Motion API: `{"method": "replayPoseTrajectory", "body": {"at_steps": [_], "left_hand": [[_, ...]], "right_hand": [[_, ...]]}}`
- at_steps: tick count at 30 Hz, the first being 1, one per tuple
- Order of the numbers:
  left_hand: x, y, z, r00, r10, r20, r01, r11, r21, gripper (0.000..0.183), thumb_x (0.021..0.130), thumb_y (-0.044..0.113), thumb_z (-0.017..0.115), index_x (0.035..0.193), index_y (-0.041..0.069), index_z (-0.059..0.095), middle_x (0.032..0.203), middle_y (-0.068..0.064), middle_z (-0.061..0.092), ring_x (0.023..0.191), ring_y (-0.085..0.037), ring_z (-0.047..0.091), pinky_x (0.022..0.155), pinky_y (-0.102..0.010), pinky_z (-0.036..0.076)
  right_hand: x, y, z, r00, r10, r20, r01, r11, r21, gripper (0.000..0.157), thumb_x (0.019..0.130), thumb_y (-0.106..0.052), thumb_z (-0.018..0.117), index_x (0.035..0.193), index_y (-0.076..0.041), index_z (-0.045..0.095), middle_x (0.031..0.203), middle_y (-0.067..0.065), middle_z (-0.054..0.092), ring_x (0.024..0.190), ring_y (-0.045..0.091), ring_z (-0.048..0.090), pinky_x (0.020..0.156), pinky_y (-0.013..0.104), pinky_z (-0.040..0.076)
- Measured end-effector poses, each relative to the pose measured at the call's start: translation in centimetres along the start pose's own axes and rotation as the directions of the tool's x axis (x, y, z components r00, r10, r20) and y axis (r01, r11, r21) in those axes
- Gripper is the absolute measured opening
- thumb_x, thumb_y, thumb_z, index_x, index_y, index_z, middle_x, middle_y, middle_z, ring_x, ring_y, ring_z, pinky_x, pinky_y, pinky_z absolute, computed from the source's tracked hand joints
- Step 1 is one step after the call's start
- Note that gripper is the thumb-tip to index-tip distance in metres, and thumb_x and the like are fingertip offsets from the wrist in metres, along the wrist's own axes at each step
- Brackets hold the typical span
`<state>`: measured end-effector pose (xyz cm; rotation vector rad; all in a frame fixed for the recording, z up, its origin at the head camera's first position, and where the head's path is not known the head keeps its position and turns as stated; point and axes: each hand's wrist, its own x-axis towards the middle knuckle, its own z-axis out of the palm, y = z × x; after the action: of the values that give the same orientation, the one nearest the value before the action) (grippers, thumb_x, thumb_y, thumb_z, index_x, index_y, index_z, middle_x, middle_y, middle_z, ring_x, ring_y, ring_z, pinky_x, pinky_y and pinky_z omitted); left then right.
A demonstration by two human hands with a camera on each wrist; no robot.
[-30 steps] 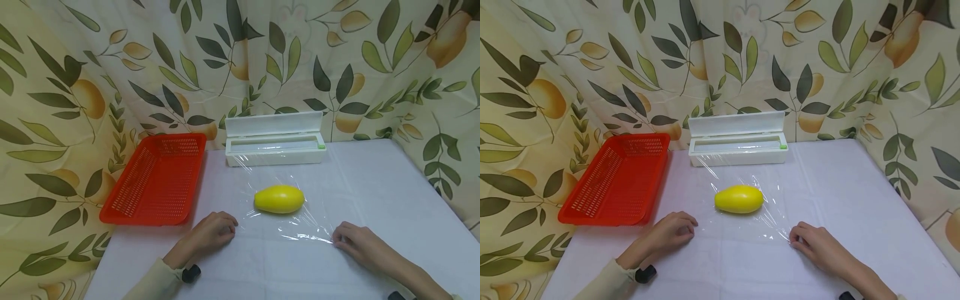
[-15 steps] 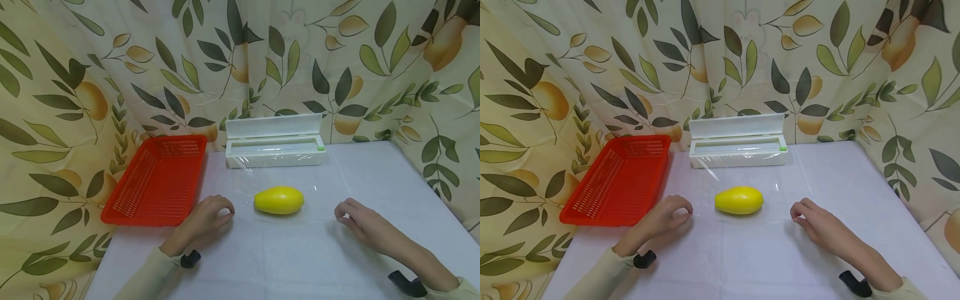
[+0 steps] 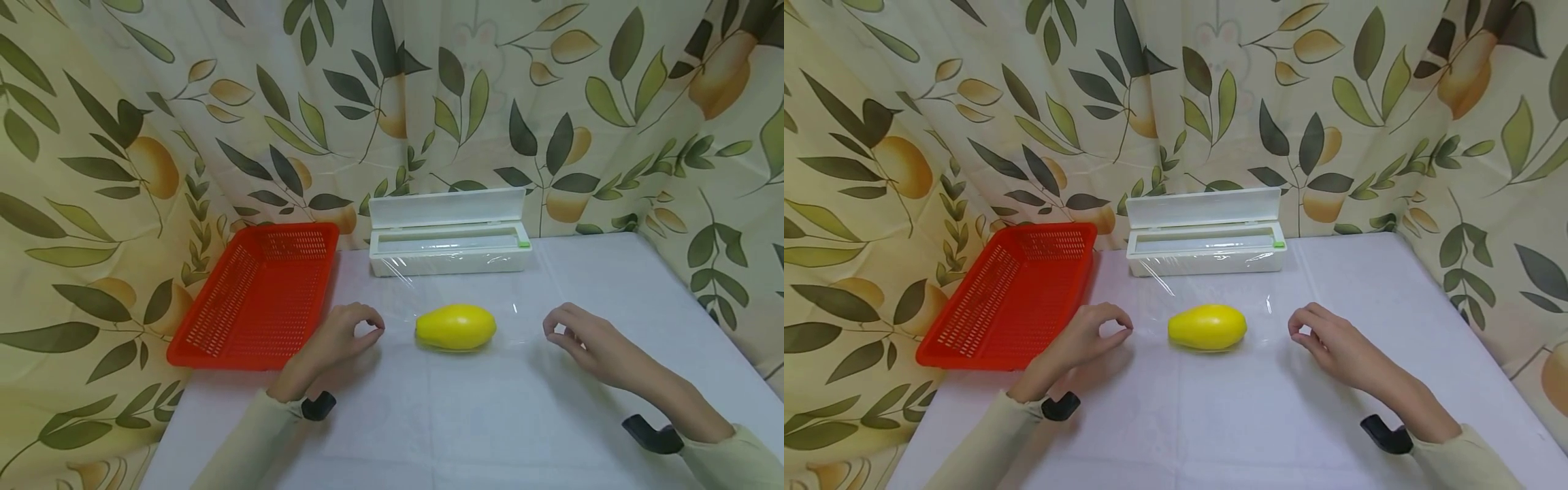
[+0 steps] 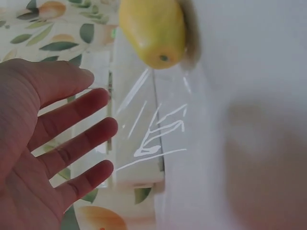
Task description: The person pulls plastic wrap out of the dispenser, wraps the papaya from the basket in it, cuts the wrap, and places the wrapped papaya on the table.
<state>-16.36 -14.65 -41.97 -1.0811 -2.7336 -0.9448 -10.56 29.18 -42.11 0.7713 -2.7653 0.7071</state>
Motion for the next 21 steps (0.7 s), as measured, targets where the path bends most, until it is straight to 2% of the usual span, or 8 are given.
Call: {"method": "replayPoseTrajectory", "body": {"at_steps": [3,8,12,17,21], "left_hand": [[0.6,0.1,-0.1,1.0,-0.021,-0.017,0.021,1.0,0.003,0.009,0.092,0.008,0.077,0.1,0.011,0.077,0.097,0.0,0.075,0.094,-0.017,0.068,0.088,-0.036,0.058],[1.4,-0.1,-0.1,0.998,-0.046,-0.043,0.045,0.998,-0.035,0.007,0.092,0.007,0.075,0.098,0.01,0.077,0.095,0.0,0.075,0.093,-0.018,0.067,0.087,-0.044,0.058],[1.9,-0.4,-0.1,0.996,-0.069,-0.054,0.067,0.997,-0.033,0.006,0.092,0.007,0.075,0.096,0.011,0.076,0.093,0.002,0.075,0.091,-0.016,0.067,0.087,-0.045,0.057],[2.5,-1.0,0.1,0.993,-0.099,-0.071,0.094,0.993,-0.066,0.004,0.093,0.006,0.074,0.095,0.008,0.076,0.089,0.0,0.074,0.087,-0.016,0.067,0.087,-0.049,0.057],[3.0,-1.5,0.4,0.986,-0.144,-0.082,0.138,0.988,-0.069,0.003,0.093,0.008,0.074,0.095,0.006,0.076,0.086,0.001,0.074,0.084,-0.014,0.067,0.085,-0.048,0.057]], "right_hand": [[0.6,0.2,-0.2,1.0,0.011,0.014,-0.011,1.0,0.014,0.032,0.087,0.008,0.074,0.1,-0.019,0.062,0.103,-0.004,0.064,0.078,0.002,0.053,0.066,0.022,0.053],[1.7,0.6,-0.3,0.998,0.036,0.053,-0.038,0.998,0.04,0.025,0.09,0.004,0.073,0.102,-0.015,0.063,0.103,-0.002,0.066,0.079,0.006,0.055,0.069,0.023,0.054],[2.3,1.0,-0.5,0.996,0.05,0.078,-0.055,0.996,0.064,0.02,0.092,0.002,0.072,0.103,-0.013,0.064,0.104,0.001,0.067,0.08,0.009,0.057,0.069,0.024,0.054],[2.9,1.4,-0.5,0.992,0.083,0.092,-0.09,0.994,0.066,0.017,0.094,0.0,0.071,0.104,-0.012,0.065,0.101,0.0,0.068,0.079,0.009,0.058,0.068,0.024,0.053],[3.2,1.8,-0.4,0.988,0.126,0.094,-0.133,0.989,0.072,0.013,0.095,-0.004,0.072,0.104,-0.013,0.066,0.096,0.0,0.07,0.078,0.011,0.058,0.067,0.024,0.053]]}}
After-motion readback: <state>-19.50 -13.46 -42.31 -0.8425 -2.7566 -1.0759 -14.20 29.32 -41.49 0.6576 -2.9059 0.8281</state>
